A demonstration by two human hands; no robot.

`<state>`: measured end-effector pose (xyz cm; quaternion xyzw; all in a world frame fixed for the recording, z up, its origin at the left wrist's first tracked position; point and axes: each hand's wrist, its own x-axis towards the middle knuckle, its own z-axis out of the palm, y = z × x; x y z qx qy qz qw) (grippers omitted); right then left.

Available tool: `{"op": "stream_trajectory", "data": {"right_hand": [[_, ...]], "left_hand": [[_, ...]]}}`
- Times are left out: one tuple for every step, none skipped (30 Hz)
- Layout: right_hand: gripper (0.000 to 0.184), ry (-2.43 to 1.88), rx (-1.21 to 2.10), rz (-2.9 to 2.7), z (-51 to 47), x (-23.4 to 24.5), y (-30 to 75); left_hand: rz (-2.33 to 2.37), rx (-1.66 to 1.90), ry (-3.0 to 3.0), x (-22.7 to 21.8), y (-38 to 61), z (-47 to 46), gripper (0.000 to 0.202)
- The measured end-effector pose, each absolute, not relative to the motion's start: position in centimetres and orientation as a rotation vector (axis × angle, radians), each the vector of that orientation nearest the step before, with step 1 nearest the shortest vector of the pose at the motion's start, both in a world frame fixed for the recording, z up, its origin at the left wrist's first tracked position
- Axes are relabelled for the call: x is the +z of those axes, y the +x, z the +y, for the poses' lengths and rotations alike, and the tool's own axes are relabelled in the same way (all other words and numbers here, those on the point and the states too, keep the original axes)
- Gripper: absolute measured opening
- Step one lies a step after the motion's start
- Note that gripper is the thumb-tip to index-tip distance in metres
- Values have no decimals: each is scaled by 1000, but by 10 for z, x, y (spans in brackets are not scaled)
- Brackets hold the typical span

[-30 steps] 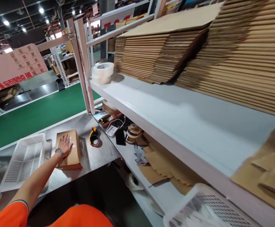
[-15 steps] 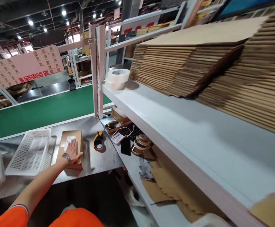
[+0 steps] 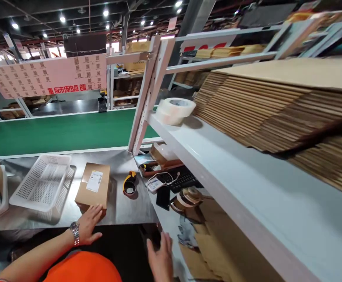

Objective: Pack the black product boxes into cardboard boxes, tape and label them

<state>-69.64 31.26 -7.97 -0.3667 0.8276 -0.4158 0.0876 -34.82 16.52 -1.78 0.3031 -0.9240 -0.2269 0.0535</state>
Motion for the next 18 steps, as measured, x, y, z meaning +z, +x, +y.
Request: {"op": "stream_trajectory", "data": {"right_hand": [[104, -1088, -1224, 2394, 301, -82, -679], [101, -1090, -1201, 2325, 289, -82, -661], [99, -1097, -1183, 2253, 277, -82, -644], [96, -1114, -1162, 2190, 265, -80, -627], [94, -1139, -1144, 2141, 254, -77, -612], [92, -1178, -1129, 2109, 242, -73, -597], [91, -1232, -1117, 2093, 230, -68, -583], [89, -1307, -1104, 2086, 218, -62, -571], [87, -1402, -1084, 2083, 206, -56, -560], [84, -1514, -1051, 2079, 194, -50, -550], [81, -1634, -995, 2071, 183, -44, -541], [77, -1754, -909, 2054, 172, -39, -533], [74, -1862, -796, 2033, 163, -34, -527], [72, -1950, -668, 2013, 155, -30, -521], [70, -2012, -542, 2000, 149, -28, -517], [68, -2047, -432, 1998, 144, -26, -513], [68, -2060, -346, 2009, 140, -24, -509], [68, -2056, -285, 2032, 136, -23, -505]], "left_hand": [[-2770, -697, 913, -22, -340, 166, 96], [-2710, -681, 933, -25, -331, 166, 91], [-2633, -648, 982, -28, -322, 164, 85], [-2539, -604, 1056, -31, -313, 162, 79], [-2437, -559, 1143, -33, -303, 158, 74], [-2337, -523, 1225, -35, -293, 153, 70], [-2248, -499, 1296, -37, -283, 148, 66], [-2169, -488, 1356, -39, -273, 143, 64], [-2105, -485, 1402, -41, -264, 138, 63], [-2052, -487, 1433, -42, -254, 133, 62], [-2011, -492, 1451, -44, -245, 129, 61], [-1980, -497, 1459, -45, -237, 125, 59], [-1959, -503, 1458, -47, -229, 121, 58], [-1941, -508, 1452, -48, -221, 118, 58], [-1923, -515, 1447, -48, -214, 115, 57], [-1905, -523, 1445, -49, -206, 112, 56], [-1887, -533, 1443, -49, -199, 108, 54], [-1870, -546, 1443, -49, -192, 105, 52]]}}
